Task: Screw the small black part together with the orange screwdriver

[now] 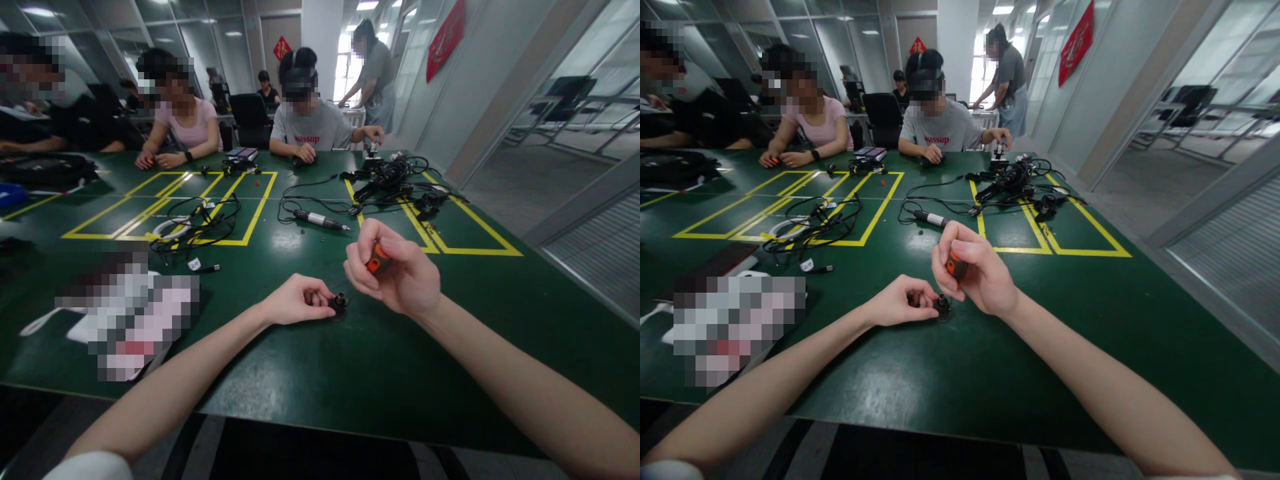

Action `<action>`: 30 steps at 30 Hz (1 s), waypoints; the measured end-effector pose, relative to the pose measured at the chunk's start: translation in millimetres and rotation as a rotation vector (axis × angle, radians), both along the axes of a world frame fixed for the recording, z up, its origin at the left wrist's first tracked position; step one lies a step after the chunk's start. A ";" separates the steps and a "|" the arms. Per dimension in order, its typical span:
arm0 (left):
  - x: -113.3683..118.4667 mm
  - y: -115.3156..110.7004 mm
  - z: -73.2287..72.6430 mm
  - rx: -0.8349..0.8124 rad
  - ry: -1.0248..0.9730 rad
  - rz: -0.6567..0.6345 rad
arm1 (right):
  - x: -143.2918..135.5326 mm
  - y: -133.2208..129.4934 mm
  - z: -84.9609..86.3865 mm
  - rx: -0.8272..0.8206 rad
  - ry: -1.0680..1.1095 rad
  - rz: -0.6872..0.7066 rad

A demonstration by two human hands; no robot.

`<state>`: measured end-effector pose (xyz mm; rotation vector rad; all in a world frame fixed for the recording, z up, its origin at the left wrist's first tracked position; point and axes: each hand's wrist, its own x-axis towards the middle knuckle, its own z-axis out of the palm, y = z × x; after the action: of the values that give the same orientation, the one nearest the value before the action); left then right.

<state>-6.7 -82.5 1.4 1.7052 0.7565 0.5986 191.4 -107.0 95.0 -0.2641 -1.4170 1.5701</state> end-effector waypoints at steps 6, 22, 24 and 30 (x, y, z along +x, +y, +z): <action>1.4 -0.1 -0.4 0.001 -0.015 -0.026 | -0.7 1.1 0.8 0.004 0.003 0.007; -2.7 2.2 -7.8 0.649 0.220 -0.014 | -0.3 1.3 0.3 -0.019 0.020 0.012; -2.7 2.6 -8.5 0.690 0.233 -0.020 | -0.1 1.9 0.3 -0.008 0.021 0.008; -2.9 3.2 -9.8 0.782 0.266 -0.019 | -1.9 1.8 1.7 0.030 0.029 -0.019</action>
<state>-9.6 -79.3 -8.4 2.5464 0.7352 0.7159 189.5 -105.2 96.7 -0.2351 -1.4103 1.5308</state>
